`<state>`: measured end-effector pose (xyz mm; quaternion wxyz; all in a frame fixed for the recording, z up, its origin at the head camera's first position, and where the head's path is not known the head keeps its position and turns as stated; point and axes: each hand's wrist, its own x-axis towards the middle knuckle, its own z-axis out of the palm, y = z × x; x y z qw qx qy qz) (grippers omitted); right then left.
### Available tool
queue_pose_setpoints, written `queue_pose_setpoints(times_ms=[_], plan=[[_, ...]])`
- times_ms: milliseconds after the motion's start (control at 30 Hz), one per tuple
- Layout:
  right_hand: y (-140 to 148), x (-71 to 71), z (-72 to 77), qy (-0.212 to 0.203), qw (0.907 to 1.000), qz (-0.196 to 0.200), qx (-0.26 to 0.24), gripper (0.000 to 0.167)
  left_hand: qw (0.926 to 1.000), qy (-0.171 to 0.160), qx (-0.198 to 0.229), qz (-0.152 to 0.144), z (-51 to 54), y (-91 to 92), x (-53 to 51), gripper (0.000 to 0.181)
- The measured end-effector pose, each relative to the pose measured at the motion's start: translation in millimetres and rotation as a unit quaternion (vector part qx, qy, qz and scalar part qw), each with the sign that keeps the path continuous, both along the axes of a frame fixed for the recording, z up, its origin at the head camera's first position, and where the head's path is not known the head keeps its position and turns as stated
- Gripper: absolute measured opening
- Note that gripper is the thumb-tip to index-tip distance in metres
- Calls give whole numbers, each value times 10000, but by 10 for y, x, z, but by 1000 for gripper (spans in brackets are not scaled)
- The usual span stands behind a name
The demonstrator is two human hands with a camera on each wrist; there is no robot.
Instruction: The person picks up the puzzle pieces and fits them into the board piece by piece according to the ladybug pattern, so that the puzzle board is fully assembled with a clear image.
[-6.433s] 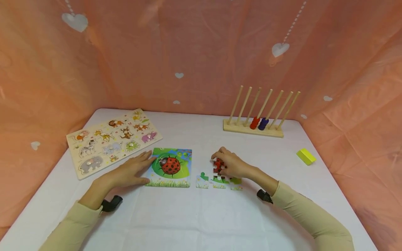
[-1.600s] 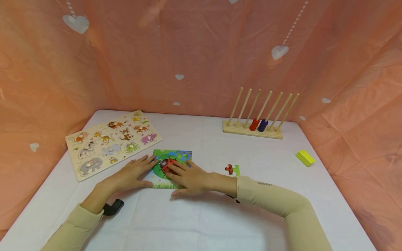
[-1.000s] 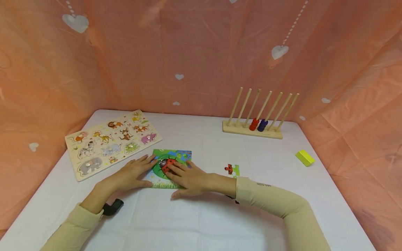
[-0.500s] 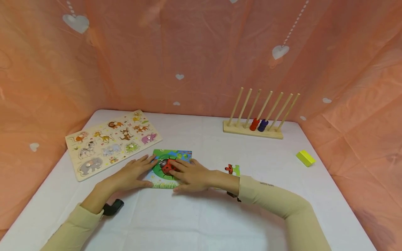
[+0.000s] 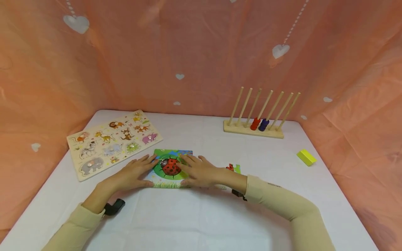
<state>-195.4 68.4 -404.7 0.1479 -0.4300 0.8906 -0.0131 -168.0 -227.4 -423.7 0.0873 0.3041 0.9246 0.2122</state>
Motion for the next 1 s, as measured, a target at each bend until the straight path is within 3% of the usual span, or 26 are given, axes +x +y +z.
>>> queue_pose_setpoints(times_ms=[233, 367, 633, 1000], plan=[[675, -177, 138, -28, 9934, -705, -901, 44, 10000, -15, -40, 3, 2, 31, -17, 83], [1003, -196, 133, -179, 9886, -1073, -1038, 32, 10000, 21, -48, 5, -1, 21, -13, 83], [1363, -169, 66, -523, 9822, -1404, -1137, 44, 10000, 27, -37, -6, 2, 15, -7, 82], [1493, -149, 14, -576, 9762, -1448, -1511, 44, 10000, -73, -50, 16, 12, 27, -1, 83]])
